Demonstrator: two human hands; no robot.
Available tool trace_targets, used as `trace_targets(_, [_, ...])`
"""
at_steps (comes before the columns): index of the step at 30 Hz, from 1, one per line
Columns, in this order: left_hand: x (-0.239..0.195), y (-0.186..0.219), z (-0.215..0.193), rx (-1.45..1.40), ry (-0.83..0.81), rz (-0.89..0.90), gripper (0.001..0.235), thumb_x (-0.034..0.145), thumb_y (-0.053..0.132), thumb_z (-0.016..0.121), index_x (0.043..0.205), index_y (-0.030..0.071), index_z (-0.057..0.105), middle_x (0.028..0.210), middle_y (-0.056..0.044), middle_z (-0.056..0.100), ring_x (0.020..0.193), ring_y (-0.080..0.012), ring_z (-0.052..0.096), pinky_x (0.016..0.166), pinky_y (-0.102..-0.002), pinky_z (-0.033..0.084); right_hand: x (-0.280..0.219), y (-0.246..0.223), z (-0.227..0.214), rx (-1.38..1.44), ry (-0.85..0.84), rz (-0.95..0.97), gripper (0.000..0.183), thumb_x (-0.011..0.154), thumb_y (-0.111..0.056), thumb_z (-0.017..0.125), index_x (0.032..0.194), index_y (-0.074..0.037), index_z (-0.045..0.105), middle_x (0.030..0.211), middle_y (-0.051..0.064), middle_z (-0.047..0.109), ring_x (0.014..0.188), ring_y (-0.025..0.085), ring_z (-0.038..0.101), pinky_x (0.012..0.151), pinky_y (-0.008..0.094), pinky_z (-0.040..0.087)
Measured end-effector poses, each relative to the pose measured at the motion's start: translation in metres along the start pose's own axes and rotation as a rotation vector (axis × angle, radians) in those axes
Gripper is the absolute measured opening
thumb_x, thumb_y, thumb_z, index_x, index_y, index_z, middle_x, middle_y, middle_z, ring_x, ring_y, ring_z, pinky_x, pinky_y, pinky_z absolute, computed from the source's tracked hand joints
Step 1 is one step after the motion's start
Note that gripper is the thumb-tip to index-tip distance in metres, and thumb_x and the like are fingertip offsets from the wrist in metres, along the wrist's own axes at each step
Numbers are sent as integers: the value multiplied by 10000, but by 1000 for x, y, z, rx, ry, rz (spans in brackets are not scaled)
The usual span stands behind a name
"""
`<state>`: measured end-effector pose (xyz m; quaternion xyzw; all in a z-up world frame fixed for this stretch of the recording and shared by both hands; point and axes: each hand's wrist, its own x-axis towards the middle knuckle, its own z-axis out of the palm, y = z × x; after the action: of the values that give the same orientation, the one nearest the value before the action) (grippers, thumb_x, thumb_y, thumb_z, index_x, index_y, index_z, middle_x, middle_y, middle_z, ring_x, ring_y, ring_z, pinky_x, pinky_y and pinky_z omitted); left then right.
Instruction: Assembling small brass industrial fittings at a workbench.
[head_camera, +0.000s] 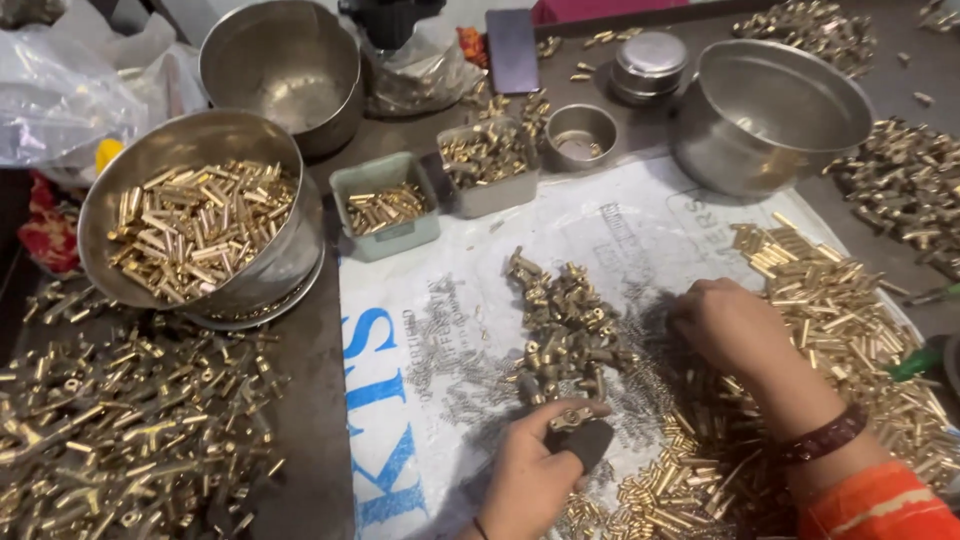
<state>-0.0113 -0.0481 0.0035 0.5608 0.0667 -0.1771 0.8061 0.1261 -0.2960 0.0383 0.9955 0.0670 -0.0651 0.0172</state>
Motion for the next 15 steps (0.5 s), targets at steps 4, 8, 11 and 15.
trace_targets(4, [-4, 3, 0, 115, -16, -111, 352, 880, 3, 677, 1210, 91, 764, 764, -14, 683, 528, -47, 544, 458, -209, 409, 4, -5, 10, -39, 64, -63, 205, 871, -238, 689, 1042, -202, 796, 1065, 12, 722, 1013, 223, 680, 852, 374, 600])
trace_targets(8, [-5, 0, -1, 107, -99, -33, 339, 891, -25, 657, 1199, 49, 778, 765, 13, 675, 549, -21, 524, 469, -212, 389, -9, -29, -23, -36, -90, 135, 249, 928, -342, 708, 1041, -129, 775, 1107, 33, 717, 985, 209, 706, 891, 357, 611])
trace_targets(11, [1, -10, -7, 153, -137, -78, 452, 819, -58, 610, 1237, 45, 746, 746, -29, 692, 539, -54, 584, 486, -234, 458, -29, -16, -20, 696, 10, 302, 212, 883, -215, 726, 1060, -106, 770, 1036, 80, 796, 954, 203, 762, 900, 386, 622])
trace_targets(15, [-4, -15, -3, 321, -105, -154, 501, 836, -9, 647, 1330, 72, 641, 714, -93, 680, 523, -95, 591, 461, -264, 442, -105, -55, -19, 1308, 14, 363, 239, 832, -122, 706, 1060, -101, 774, 1021, 104, 801, 948, 207, 748, 890, 388, 619])
